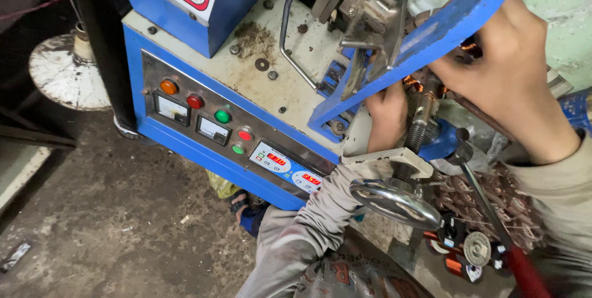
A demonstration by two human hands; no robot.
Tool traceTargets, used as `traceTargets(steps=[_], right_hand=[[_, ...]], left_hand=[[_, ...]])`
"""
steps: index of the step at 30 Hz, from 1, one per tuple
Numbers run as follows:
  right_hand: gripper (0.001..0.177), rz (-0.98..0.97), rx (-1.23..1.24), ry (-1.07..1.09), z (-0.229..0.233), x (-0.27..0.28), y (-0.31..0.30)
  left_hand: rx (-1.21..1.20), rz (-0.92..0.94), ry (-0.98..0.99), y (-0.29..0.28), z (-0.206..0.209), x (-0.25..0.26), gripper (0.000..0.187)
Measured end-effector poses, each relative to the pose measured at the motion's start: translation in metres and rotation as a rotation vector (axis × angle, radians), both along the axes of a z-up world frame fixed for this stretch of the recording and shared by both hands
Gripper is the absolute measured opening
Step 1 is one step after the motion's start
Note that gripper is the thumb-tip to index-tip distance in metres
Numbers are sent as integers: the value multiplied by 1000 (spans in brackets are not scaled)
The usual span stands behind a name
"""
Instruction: The person operates a blue motor winding machine to wrap copper wire around a stator core. They manually guide the wire into the slots, use a red-handled tool to press the wire down, and periodically rotate the stator to access different sections. The process involves repetitive winding and manual adjustments to ensure the wire is seated correctly.
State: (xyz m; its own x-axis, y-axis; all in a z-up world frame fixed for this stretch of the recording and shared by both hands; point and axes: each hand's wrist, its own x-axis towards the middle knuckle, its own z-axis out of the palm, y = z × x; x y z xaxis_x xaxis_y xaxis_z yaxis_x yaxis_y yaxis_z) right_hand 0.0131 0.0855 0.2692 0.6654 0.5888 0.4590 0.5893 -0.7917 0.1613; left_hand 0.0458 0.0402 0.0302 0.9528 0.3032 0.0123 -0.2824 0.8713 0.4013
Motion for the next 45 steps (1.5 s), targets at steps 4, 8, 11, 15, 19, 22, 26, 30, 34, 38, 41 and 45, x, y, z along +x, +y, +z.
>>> traceTargets(steps=[4,8,11,15,19,22,26,30,34,38,41,45], right_hand=[[26,-92,51,93,4,-1,-12],[22,-55,107,99,-5,6,-28],[27,-24,202,95,-10,9,-34],[27,65,207,89,-11,14,-47],[28,83,224,109,-13,18,-48],[30,117,221,73,-8,18,-47],[46,99,219,33,-1,-1,-42],[52,0,644,168,16,-77,-80],[38,19,755,180,2,-156,-142],[24,110,540,166,-17,-196,-192],[17,48,514,-98,-49,-210,-175],[15,-375,841,-762,-85,-194,-108]], left_hand=[[48,42,22,6,4,4,28],[44,58,18,3,-4,15,29],[123,142,-74,18,8,12,36],[658,182,-59,69,39,-87,46],[1037,-279,-801,137,65,-174,41],[950,-584,-1169,137,77,-183,52],[1060,-351,-1305,99,75,-194,55],[1166,-53,-1206,72,85,-196,47],[1102,75,-1095,57,116,-182,42],[1088,96,-1057,44,126,-179,39],[1120,110,-1143,42,113,-167,29],[769,-85,-838,58,81,-134,5]])
